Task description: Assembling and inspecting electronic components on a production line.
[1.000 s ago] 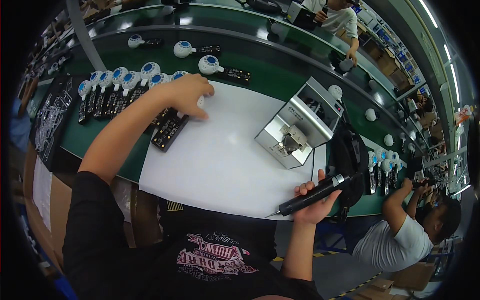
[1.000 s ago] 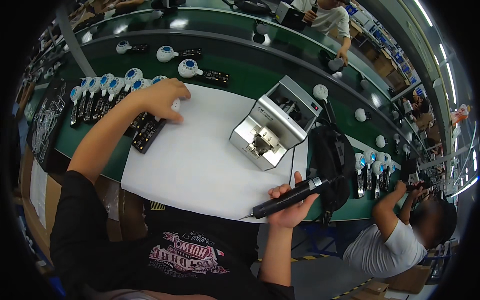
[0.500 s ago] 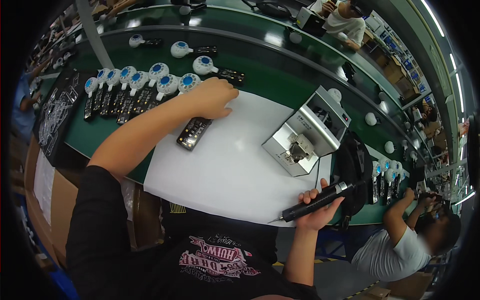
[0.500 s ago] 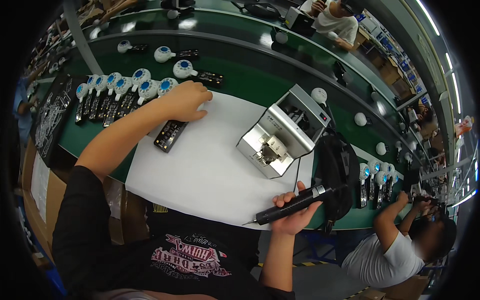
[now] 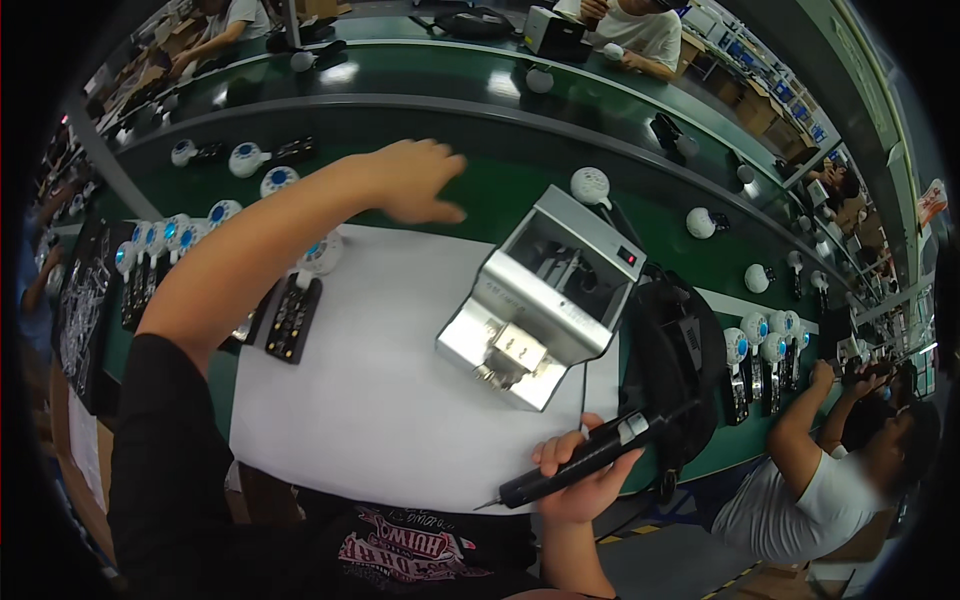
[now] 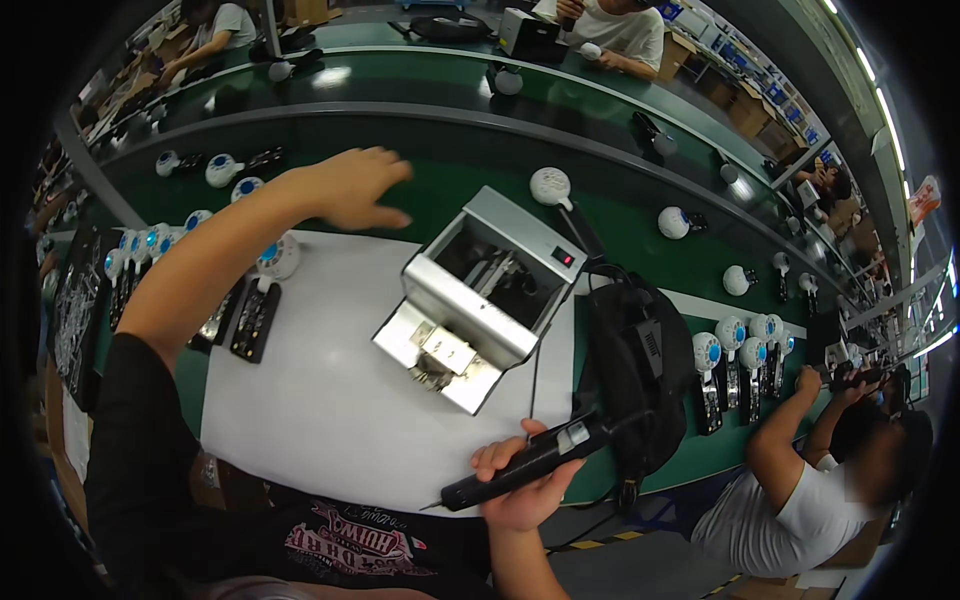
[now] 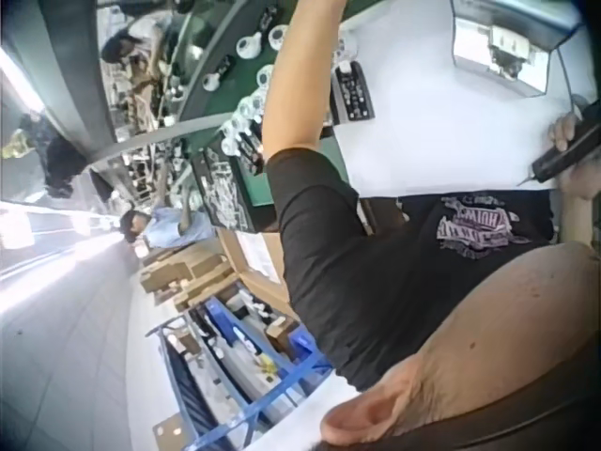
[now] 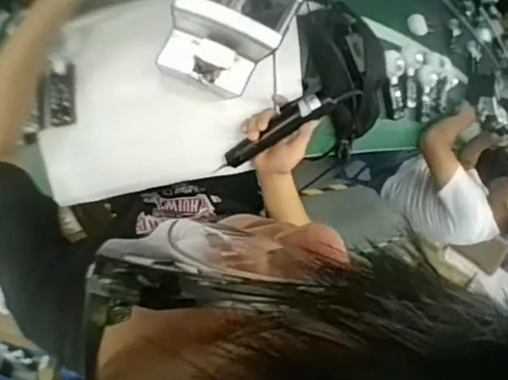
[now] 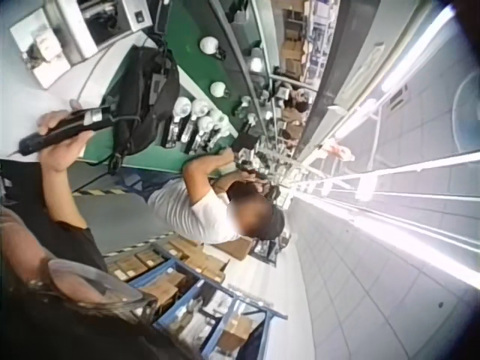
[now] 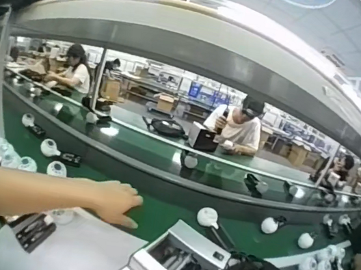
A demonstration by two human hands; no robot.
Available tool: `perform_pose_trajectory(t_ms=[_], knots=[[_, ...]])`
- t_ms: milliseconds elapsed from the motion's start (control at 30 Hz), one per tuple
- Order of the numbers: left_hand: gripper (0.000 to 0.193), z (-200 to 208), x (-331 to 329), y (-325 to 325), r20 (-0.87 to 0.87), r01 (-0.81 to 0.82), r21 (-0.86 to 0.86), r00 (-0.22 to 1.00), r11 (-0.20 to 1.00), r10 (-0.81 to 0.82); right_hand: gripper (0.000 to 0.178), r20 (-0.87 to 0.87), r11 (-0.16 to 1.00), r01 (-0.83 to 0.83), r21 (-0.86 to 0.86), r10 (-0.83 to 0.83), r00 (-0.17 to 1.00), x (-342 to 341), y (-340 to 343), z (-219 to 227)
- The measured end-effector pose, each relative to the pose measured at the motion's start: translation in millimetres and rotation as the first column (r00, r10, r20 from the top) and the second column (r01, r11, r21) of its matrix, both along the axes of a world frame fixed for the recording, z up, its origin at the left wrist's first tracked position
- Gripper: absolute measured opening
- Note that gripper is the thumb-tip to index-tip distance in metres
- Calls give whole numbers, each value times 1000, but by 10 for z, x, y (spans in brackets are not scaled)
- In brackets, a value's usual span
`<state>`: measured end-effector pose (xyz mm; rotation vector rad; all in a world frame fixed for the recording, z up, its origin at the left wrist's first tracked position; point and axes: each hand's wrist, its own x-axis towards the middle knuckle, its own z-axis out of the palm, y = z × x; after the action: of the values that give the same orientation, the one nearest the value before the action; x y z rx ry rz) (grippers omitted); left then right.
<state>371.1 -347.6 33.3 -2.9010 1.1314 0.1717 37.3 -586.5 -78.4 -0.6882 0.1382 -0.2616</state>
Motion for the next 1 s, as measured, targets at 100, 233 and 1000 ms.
perform_pose_trajectory(t_ms=[100, 233, 1000], knots=[[65, -391, 666, -677, -9, 92, -380, 995, 920, -103, 81, -3, 1000, -2, -3, 2, 1000, 16, 1, 8], [66, -1000, 1332, -1424, -72, 237, -560, 941, 794, -332, 81, -7, 999, 0, 44, 0, 1000, 45, 27, -12], [67, 272, -1442, 885, -316, -404, -414, 904, 816, 288, 72, 190, 923, -323, 212, 285, 940, 67, -112, 253]])
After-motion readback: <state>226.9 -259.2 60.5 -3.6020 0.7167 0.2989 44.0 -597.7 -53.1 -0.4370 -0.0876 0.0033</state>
